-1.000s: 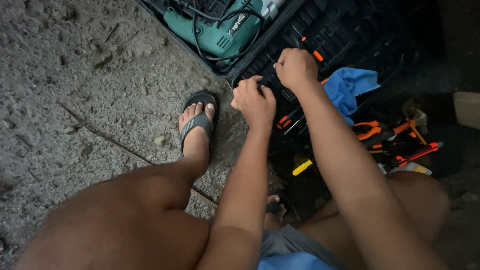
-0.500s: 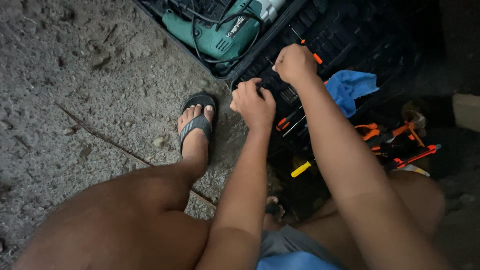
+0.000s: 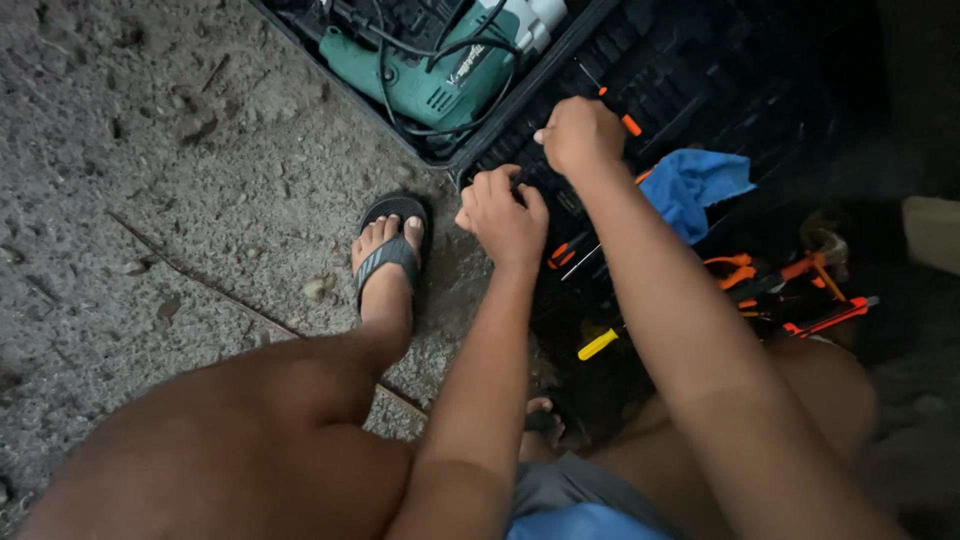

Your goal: Organizing various tools and drill bits within a plastic tool carrying case.

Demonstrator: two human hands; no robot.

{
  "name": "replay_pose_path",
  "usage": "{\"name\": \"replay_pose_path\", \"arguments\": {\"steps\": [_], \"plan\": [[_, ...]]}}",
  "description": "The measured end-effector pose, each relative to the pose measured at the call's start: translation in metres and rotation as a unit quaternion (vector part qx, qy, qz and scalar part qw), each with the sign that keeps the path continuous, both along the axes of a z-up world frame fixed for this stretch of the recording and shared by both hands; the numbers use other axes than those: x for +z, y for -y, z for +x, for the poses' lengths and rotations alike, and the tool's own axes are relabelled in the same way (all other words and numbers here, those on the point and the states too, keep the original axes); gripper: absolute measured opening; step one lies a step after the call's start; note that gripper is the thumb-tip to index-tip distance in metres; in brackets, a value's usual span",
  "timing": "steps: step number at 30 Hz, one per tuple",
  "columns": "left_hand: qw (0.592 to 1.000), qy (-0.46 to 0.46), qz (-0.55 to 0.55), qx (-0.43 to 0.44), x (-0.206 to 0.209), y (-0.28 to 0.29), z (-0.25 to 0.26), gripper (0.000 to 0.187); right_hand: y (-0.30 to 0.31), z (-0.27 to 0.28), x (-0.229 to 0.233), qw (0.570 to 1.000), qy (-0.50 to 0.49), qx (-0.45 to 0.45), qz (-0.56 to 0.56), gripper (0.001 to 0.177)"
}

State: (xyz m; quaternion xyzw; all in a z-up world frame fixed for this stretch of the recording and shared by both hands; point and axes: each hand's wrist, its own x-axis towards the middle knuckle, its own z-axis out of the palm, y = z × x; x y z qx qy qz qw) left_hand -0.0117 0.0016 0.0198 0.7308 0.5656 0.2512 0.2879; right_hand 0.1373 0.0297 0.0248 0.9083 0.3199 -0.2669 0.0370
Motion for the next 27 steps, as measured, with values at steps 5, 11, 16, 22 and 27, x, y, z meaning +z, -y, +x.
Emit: {"name": "replay_pose_path", "arguments": {"steps": [5,11,16,22,27], "plan": [[1.000,0.002,-0.004,-0.009,-0.004,0.000,0.000,0.023,-0.001,-0.001,-0.006,1.000,0.002,-0.012,-0.005,0.027],[1.000,0.001,-0.005,-0.017,0.002,-0.002,-0.001,0.027,0.004,-0.007,-0.017,0.999,0.040,0.011,0.024,0.031],[0.997,-0.036,-0.044,-0.046,-0.008,-0.006,0.015,0.039,0.012,-0.007,-0.020,0.998,0.033,-0.017,0.042,0.030],[0.957,-0.161,-0.151,-0.186,0.002,-0.023,0.022,0.071,0.025,0.001,-0.046,0.989,0.009,-0.011,0.148,0.025],[0.944,-0.187,-0.178,-0.205,0.004,-0.025,0.034,0.074,0.024,0.011,-0.042,0.985,-0.061,-0.040,0.155,0.019]]}}
